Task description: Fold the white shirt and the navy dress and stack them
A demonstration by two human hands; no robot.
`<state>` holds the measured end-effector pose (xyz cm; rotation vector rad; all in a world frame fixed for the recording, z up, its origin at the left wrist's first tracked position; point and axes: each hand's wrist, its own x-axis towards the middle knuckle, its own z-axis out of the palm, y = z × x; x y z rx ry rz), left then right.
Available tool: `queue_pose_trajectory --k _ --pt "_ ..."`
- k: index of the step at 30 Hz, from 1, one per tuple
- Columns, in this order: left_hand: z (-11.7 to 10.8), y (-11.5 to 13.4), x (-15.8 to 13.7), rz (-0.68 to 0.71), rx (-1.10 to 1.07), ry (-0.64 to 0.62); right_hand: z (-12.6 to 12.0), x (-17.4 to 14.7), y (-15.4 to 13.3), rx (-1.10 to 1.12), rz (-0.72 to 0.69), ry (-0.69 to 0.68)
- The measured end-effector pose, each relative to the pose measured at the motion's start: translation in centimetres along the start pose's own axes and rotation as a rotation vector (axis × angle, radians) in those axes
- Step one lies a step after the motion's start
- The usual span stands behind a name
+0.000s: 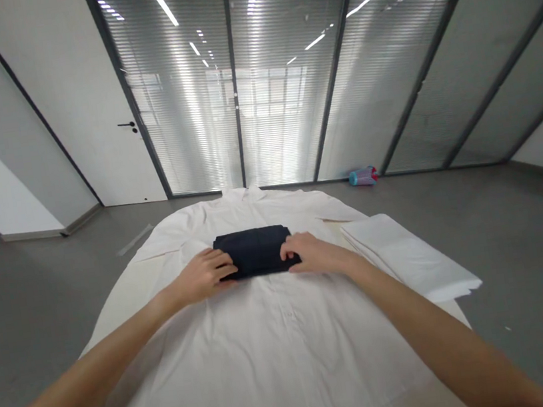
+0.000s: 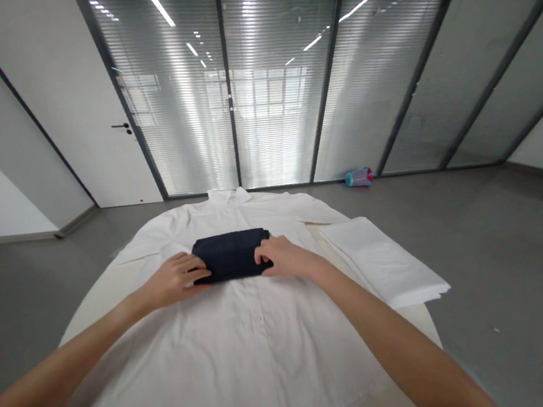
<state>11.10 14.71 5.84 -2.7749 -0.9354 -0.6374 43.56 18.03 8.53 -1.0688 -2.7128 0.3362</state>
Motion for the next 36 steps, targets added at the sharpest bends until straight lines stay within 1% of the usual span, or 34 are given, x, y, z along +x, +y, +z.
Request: queue_pose_trajectory --k 1,2,3,4,6,8,11,13,15,17,21,23,24,25,27,29,30,33,36 --pt "0.3 0.7 -0.6 0.017 -0.007 -0.052 0.7 -0.7 -0.5 -0.007 0.003 -0.061" --pt "0.6 1.2 -0.8 -0.002 -0.013 -0.063 1.2 -1.1 -0.9 -0.014 0.013 -0.063" --pt "0.8 1.5 -0.6 -0.052 -0.019 -0.040 1.6 -1.1 -1.2 -0.028 0.028 -0.014" --pt "0.9 1.6 -0.2 -0.116 -0.027 -0.001 1.9 -0.8 -1.5 -0.046 0.042 0.065" --pt "1.4 1.4 1.3 -0.232 -0.046 0.061 2.5 0.3 -1.9 -0.084 0.043 0.205" --pt "2.5 1.2 2.7 -0.306 -0.044 0.062 3.3 1.5 -2.0 -0.111 0.007 0.245" --pt "4.9 1.0 3.6 -0.388 -0.012 -0.037 5.4 2.4 -1.3 -0.152 0.024 0.187" --pt "6.4 1.1 3.4 -0.424 -0.011 -0.103 6.8 2.3 -0.7 -0.155 0.069 0.144" --pt "7.3 1.1 3.0 -0.435 -0.020 -0.129 7.7 2.1 -0.3 -0.146 0.087 0.124" --pt "7.6 1.2 2.7 -0.438 -0.023 -0.129 8.1 1.9 -0.1 -0.140 0.087 0.123" --pt "7.2 1.1 2.7 -0.432 -0.047 -0.130 8.0 1.8 -0.3 -0.122 0.080 0.126" --pt "6.9 0.7 2.6 -0.456 -0.062 -0.098 7.8 1.9 -0.3 -0.108 0.087 0.168" --pt "6.7 0.4 2.4 -0.488 -0.063 -0.062 7.7 2.0 -0.2 -0.101 0.132 0.219" --pt "6.5 0.0 2.3 -0.533 -0.056 -0.016 7.4 2.0 -0.1 -0.094 0.214 0.284" --pt "6.1 -0.9 1.8 -0.648 -0.010 0.075 6.8 2.1 0.4 -0.094 0.453 0.416" --pt "5.7 -1.7 1.4 -0.753 0.066 0.114 6.3 2.0 0.9 -0.111 0.652 0.475" --pt "5.7 -2.0 1.2 -0.792 0.102 0.110 6.1 1.9 1.1 -0.117 0.707 0.473" --pt "5.9 -2.3 0.8 -0.833 0.129 0.026 6.1 1.7 1.7 -0.110 0.780 0.421" --pt "6.4 -2.2 0.7 -0.818 0.104 -0.057 6.7 1.7 2.0 -0.095 0.786 0.368"
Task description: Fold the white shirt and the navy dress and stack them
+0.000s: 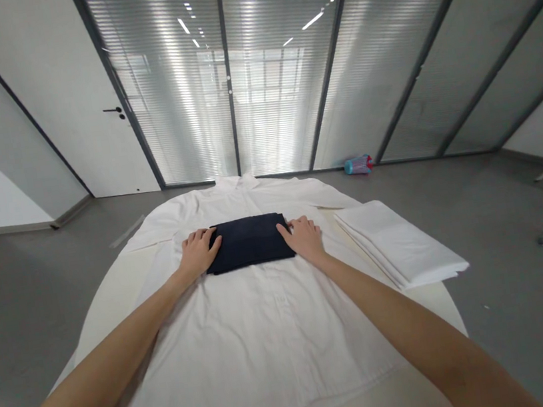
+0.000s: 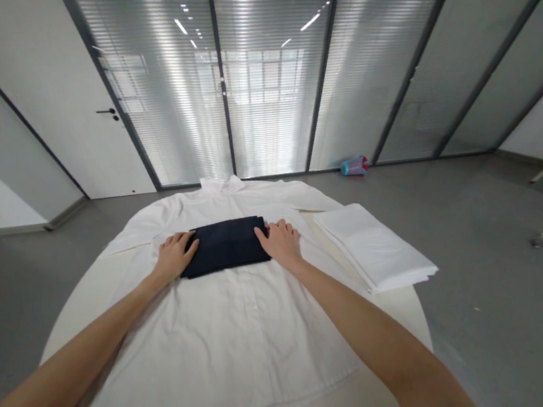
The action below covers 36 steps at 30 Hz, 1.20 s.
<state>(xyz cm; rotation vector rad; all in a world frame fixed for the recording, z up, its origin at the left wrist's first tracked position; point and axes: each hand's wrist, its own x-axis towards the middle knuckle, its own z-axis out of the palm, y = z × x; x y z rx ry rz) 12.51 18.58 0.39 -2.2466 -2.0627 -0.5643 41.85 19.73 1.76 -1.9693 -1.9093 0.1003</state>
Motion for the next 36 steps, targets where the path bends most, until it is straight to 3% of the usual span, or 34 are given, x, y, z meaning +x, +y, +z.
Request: queue_pose_trajectory --k 13,16,23,30,36 --pt "0.5 -0.1 0.0 -0.017 0.020 -0.011 0.2 1.1 -0.5 0.056 0.017 -0.157" --pt "0.5 -0.1 0.0 -0.017 0.022 -0.013 0.9 1.5 -0.5 0.203 0.036 -0.174" --pt "0.3 -0.1 0.0 -0.017 0.023 -0.024 1.5 2.2 -0.6 0.832 0.129 -0.238" --pt "0.3 -0.1 0.1 -0.011 0.038 -0.032 0.8 2.5 -0.6 0.973 0.196 -0.307" --pt "0.0 0.0 0.0 -0.011 0.043 -0.051 0.1 2.3 -1.0 1.171 0.179 -0.277"
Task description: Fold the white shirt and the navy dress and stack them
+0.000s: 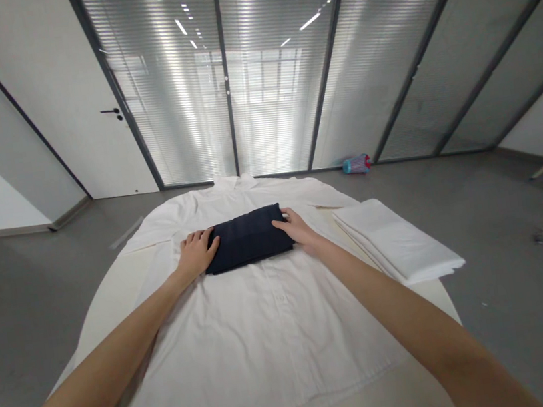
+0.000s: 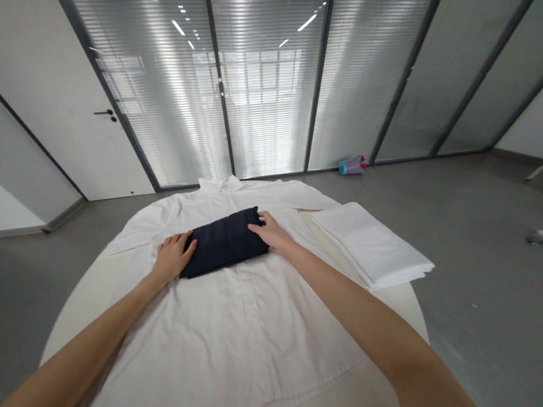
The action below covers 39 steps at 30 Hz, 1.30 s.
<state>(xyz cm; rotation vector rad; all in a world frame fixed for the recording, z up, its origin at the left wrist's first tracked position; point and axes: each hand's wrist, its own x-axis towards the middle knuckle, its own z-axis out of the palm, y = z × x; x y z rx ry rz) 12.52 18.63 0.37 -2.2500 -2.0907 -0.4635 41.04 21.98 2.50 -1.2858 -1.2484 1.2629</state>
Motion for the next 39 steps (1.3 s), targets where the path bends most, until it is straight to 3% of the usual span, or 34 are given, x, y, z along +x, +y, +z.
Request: queue_pose_trajectory --k 6,11,24,26,29,33,35,39 --pt "0.0 0.0 -0.1 0.004 -0.007 0.006 -0.6 -0.5 -0.8 0.181 0.141 -0.126" --pt "0.1 0.0 0.0 0.006 -0.007 0.007 -0.7 -0.5 -0.7 0.229 0.155 -0.151" --pt "0.0 -0.1 0.0 -0.008 -0.062 -0.004 -0.8 0.7 1.4 -0.199 -0.073 -0.047" --pt "0.1 -0.5 0.4 -0.050 -0.122 0.009 -0.6 0.8 1.7 -0.243 -0.167 -0.042" --pt "0.2 -1.3 1.4 -0.153 -0.225 0.029 -0.2 0.7 1.8 -0.290 -0.433 -0.005" --pt "-0.5 -1.9 2.2 -0.307 -0.361 -0.040 0.1 0.7 2.1 -0.263 -0.667 0.037" --pt "-1.2 -1.9 2.0 -0.293 -0.537 -0.081 0.1 1.0 2.6 -0.231 -0.642 0.051" --pt "-2.8 -1.1 0.8 -0.045 -1.044 -0.287 -0.1 1.6 3.9 -0.148 -0.389 0.086"
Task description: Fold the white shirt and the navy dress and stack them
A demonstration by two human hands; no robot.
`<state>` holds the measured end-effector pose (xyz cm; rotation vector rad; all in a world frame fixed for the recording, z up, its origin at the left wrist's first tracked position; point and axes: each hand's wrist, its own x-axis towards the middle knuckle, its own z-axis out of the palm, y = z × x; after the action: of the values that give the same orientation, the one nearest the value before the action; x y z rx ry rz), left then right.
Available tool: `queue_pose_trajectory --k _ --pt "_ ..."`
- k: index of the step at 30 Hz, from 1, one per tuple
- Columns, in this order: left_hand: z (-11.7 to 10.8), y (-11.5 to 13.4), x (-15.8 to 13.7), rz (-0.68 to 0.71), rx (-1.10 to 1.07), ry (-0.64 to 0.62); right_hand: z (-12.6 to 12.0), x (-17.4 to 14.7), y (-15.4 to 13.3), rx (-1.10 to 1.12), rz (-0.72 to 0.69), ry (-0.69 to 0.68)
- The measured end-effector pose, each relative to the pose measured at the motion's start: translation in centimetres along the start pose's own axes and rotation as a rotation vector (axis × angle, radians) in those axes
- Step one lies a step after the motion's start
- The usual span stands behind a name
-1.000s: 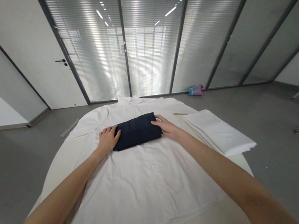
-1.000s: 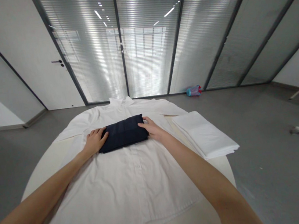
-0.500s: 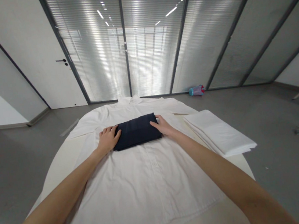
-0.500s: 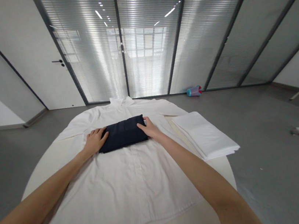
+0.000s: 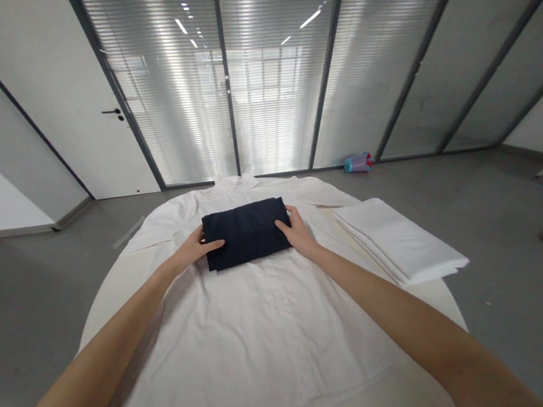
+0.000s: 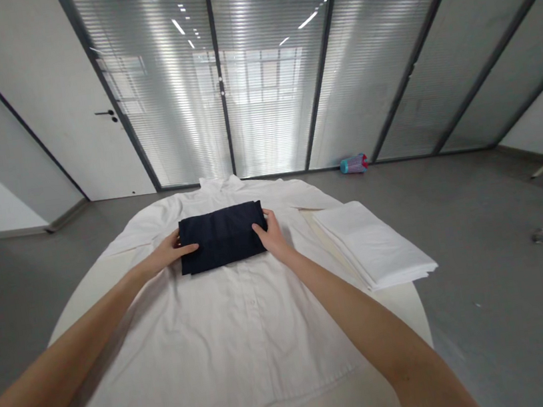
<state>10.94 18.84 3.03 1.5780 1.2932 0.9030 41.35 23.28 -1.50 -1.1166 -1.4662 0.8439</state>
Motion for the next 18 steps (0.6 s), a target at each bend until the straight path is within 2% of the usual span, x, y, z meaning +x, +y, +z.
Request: queue_pose_trajectory --k 3,6,9,13,16,18 --pt "0.6 1.0 -1.0 0.066 -0.139 -0.140 0.1 -0.1 0.3 0.089 0.149 0.035" --pt "0.9 1.2 -1.2 0.050 -0.217 -0.151 0.2 -0.4 -0.2 0.122 0.185 0.032" --pt "0.8 0.8 -0.8 -0.057 -0.314 -0.094 0.1 -0.8 -1.3 0.135 0.217 0.006" --pt "0.9 0.5 0.2 -0.161 -0.519 0.090 -0.9 -1.1 -4.1 0.188 0.225 -0.044" --pt "1.8 1.6 1.3 -0.173 -0.661 0.179 -2.9 -1.3 -6.6 0.127 0.155 -0.069" --pt "3.0 3.2 2.2 -0.159 -0.703 0.173 -5.1 -1.8 -8.3 0.027 0.075 -0.047"
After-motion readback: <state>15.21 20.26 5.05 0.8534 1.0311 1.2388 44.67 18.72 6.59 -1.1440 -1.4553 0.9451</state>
